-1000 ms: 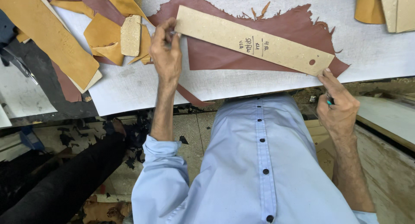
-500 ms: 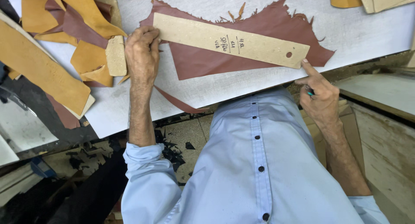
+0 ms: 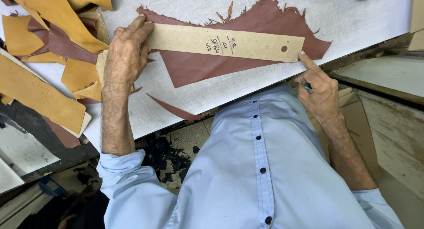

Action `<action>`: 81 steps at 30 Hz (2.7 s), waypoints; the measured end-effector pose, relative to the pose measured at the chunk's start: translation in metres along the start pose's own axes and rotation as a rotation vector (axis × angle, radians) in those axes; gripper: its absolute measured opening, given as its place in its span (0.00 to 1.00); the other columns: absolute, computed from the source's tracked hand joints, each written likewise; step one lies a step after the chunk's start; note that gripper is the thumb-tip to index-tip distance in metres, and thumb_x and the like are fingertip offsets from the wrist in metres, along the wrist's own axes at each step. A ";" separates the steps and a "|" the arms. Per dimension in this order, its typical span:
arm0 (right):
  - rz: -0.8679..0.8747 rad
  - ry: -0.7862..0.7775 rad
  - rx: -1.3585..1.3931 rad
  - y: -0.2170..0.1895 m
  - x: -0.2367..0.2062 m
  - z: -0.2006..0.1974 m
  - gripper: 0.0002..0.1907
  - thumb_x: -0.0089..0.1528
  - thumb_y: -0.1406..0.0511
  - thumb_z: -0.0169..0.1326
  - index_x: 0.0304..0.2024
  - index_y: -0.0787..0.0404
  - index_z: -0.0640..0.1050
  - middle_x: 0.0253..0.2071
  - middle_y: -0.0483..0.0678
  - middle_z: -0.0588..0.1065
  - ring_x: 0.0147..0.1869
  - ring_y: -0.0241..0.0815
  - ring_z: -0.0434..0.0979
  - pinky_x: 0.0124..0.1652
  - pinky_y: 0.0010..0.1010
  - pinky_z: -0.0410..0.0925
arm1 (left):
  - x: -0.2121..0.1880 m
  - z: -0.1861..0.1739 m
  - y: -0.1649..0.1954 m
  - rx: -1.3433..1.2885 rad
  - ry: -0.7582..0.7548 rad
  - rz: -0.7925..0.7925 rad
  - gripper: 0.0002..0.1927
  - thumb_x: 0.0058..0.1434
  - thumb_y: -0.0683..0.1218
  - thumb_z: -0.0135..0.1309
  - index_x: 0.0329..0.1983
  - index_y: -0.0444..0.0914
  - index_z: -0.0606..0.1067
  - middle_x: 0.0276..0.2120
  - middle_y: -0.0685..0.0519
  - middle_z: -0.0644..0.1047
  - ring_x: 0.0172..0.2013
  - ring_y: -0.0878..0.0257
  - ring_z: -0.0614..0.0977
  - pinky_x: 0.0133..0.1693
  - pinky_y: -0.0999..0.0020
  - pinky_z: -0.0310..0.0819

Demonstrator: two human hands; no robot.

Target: The person uses a rotary cutter and cardboard templates to cut shapes from brown and tan leather pieces on a worktable. They repeatedly position templates, trace outlines, and cut along the edges, then remove the templates and set the cut leather pieces aside.

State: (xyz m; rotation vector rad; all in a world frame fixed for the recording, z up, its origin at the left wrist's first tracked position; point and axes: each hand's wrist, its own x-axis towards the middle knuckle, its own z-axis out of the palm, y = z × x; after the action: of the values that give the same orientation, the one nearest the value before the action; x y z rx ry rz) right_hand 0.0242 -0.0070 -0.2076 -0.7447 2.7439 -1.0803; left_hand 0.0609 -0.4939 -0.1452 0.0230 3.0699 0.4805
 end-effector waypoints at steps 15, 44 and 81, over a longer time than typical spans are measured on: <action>-0.067 0.005 -0.058 0.003 0.003 -0.001 0.07 0.56 0.80 0.56 0.34 0.67 0.74 0.70 0.57 0.72 0.59 0.51 0.83 0.45 0.34 0.77 | -0.008 -0.002 -0.001 -0.118 0.080 -0.073 0.24 0.59 0.37 0.68 0.60 0.33 0.79 0.58 0.44 0.77 0.56 0.51 0.79 0.57 0.61 0.77; -0.053 0.039 0.041 0.009 -0.002 0.009 0.06 0.56 0.81 0.56 0.31 0.71 0.75 0.73 0.58 0.68 0.55 0.49 0.83 0.46 0.35 0.77 | -0.035 0.092 0.000 0.043 0.521 -0.154 0.17 0.70 0.32 0.52 0.60 0.33 0.79 0.61 0.44 0.77 0.63 0.48 0.74 0.64 0.51 0.65; 0.020 -0.051 -0.036 0.013 -0.008 0.006 0.06 0.51 0.79 0.56 0.22 0.71 0.73 0.75 0.54 0.63 0.35 0.42 0.84 0.32 0.32 0.76 | -0.034 0.089 0.020 -0.096 0.623 -0.214 0.16 0.70 0.35 0.56 0.61 0.31 0.76 0.55 0.40 0.78 0.59 0.48 0.76 0.60 0.53 0.74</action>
State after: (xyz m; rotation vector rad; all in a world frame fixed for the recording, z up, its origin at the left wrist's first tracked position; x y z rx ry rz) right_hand 0.0272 0.0012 -0.2214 -0.7368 2.7287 -0.9961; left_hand 0.0982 -0.4482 -0.2225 -0.5549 3.5694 0.7394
